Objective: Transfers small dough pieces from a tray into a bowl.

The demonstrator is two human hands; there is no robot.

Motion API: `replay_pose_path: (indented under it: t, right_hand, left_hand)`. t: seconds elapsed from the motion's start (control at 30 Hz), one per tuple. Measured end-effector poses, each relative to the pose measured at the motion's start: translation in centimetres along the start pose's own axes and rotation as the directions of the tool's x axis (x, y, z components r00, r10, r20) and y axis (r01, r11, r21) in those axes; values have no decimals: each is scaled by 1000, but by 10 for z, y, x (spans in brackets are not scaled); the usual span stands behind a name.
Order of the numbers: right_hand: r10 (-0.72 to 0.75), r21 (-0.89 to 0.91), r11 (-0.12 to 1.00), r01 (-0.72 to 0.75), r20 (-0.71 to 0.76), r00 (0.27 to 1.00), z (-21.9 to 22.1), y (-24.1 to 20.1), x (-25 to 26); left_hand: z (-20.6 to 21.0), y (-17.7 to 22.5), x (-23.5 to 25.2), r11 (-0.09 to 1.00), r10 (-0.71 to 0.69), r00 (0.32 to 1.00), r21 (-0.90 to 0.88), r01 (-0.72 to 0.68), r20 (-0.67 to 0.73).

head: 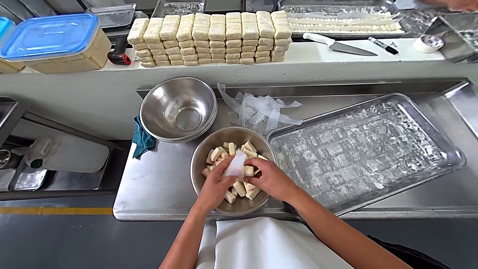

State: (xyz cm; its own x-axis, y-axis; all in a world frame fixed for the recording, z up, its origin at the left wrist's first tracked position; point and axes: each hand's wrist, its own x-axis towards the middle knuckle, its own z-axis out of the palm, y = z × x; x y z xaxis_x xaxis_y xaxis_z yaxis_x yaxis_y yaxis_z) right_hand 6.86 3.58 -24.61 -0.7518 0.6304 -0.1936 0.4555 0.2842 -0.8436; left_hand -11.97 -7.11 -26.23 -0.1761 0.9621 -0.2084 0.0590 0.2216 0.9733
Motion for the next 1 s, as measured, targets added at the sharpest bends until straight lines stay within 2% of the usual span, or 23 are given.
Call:
replay_pose_path:
  t: [0.13, 0.27, 0.33, 0.4, 0.5, 0.63, 0.77, 0.9, 1.0]
  right_hand:
    - [-25, 153, 987, 36, -75, 997, 0, 4, 0]
    - [-31, 48, 998, 43, -218, 976, 11, 6, -4]
    - [-37, 6, 999, 40, -246, 969, 15, 5, -5]
    - [-6, 22, 1000, 10, -204, 979, 13, 5, -5]
    - [-16, 55, 998, 25, -156, 988, 7, 9, -3]
    - [-80, 131, 987, 91, -85, 993, 7, 7, -2]
    - [-70, 205, 974, 93, -113, 991, 12, 6, 6]
    - [-57, 138, 987, 84, -189, 980, 21, 3, 5]
    - [-11, 90, 996, 25, -152, 988, 30, -3, 2]
  left_hand:
    - [9, -4, 0, 998, 59, 995, -13, -60, -79]
    - [14, 2, -2, 959, 144, 948, 275, -63, -283]
    - [11, 1, 1, 954, 138, 927, 298, -30, -349]
    - [9, 1, 0, 977, 102, 933, 211, -29, -344]
    - [6, 3, -4, 999, 42, 965, 12, -40, -258]
    - [10, 6, -6, 998, 4, 990, -69, -13, -139]
    - [15, 3, -4, 999, 50, 987, 14, -49, -150]
    - [19, 4, -3, 961, 146, 949, 266, -70, -279]
    - [14, -2, 0, 939, 186, 918, 339, -62, -349]
